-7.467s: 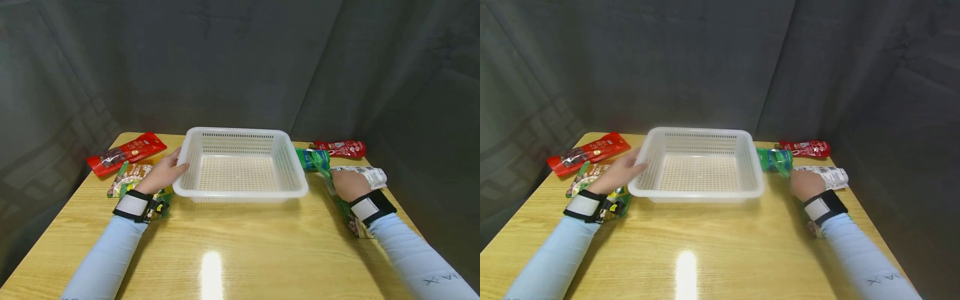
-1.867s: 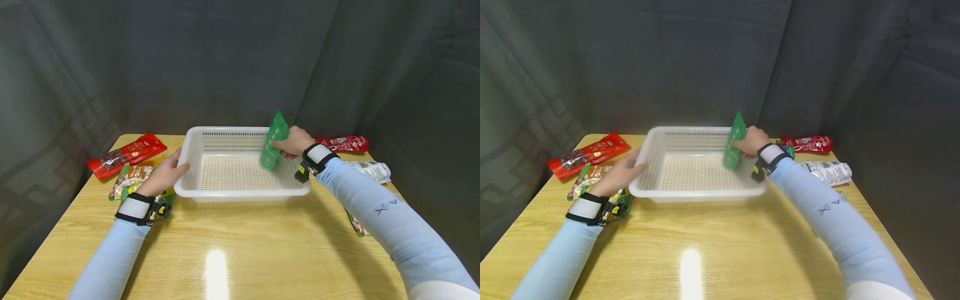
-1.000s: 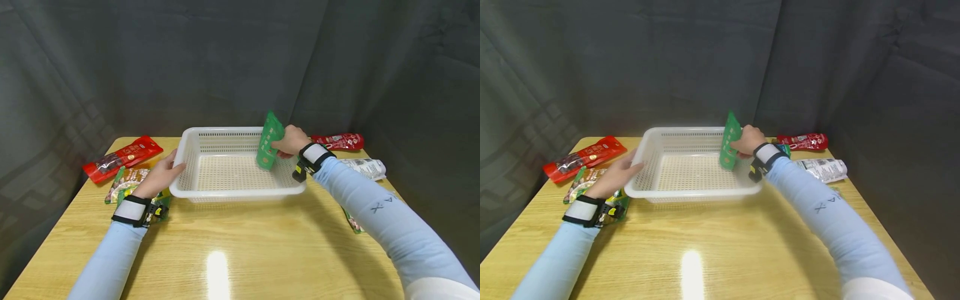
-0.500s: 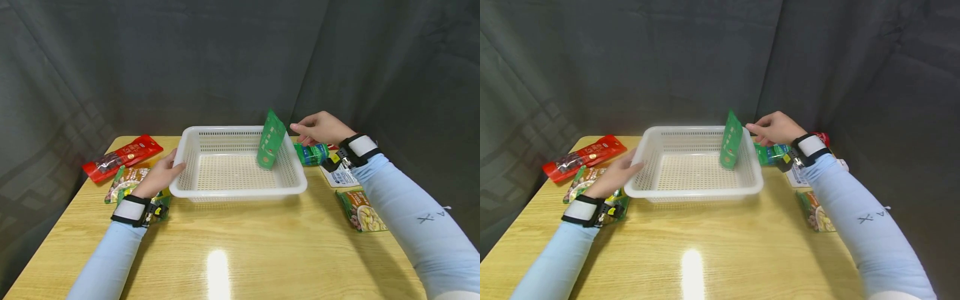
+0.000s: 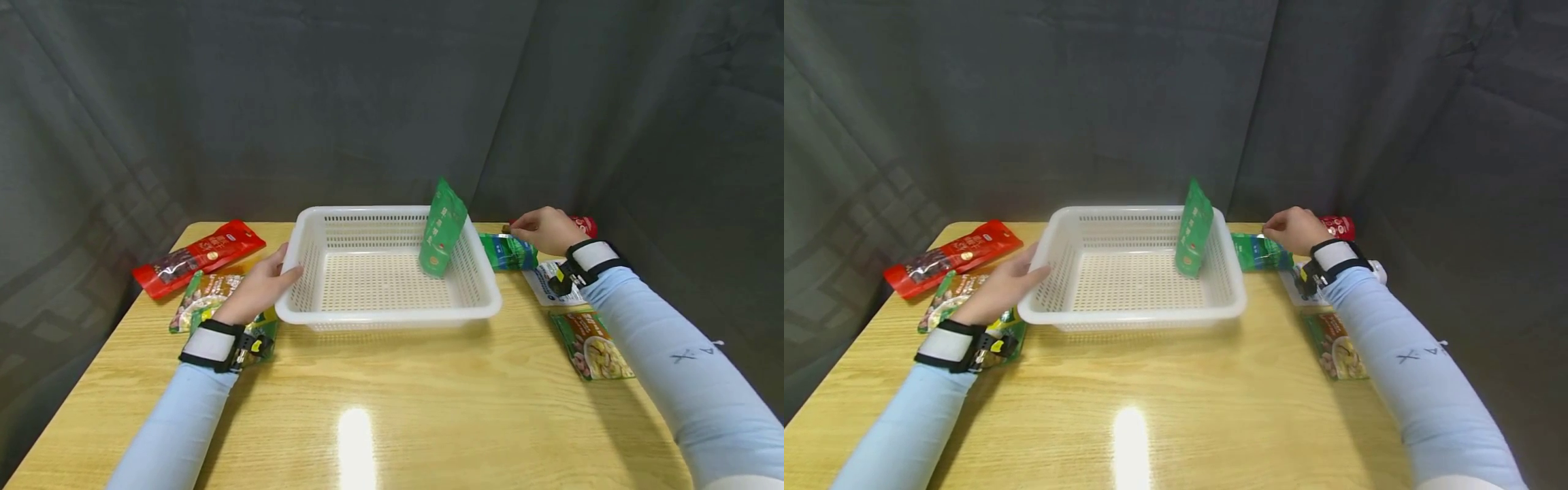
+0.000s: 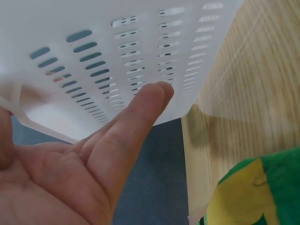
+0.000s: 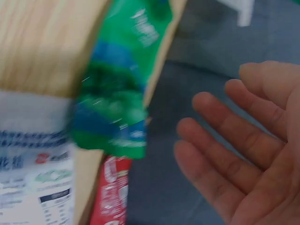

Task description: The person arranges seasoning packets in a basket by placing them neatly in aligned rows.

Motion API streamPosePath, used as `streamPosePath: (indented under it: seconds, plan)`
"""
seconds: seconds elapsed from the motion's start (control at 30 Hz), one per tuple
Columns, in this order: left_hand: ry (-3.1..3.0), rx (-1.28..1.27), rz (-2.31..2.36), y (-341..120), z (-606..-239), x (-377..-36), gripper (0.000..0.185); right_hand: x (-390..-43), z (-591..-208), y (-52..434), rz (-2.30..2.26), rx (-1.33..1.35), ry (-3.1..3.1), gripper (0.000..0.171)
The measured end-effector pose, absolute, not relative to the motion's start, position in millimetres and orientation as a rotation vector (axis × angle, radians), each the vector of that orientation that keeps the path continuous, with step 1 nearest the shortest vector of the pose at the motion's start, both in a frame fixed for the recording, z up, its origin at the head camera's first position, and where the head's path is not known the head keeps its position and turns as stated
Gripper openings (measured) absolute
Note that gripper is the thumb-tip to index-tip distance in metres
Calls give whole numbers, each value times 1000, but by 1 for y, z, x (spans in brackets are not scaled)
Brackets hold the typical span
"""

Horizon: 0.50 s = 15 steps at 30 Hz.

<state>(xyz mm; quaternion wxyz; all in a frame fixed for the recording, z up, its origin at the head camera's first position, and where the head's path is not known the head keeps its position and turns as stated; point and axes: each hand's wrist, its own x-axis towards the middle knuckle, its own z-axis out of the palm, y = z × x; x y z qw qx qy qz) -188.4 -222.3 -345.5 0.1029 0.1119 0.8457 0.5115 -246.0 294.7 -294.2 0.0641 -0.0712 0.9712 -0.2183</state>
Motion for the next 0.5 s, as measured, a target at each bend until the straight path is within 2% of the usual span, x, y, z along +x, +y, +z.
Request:
streamPosePath:
  seconds: [0.2, 0.37, 0.5]
  plan:
    - [2499, 344, 1515, -223, -346, -188, 70, -260, -322, 301, -493, -352, 2968, 32]
    - [2494, 339, 1528, -223, -345, -186, 70, -273, -341, 300, -289, -514, 3011, 43]
    - [2483, 329, 1535, -223, -346, -186, 72, -282, -350, 296, -220, -546, 2990, 55]
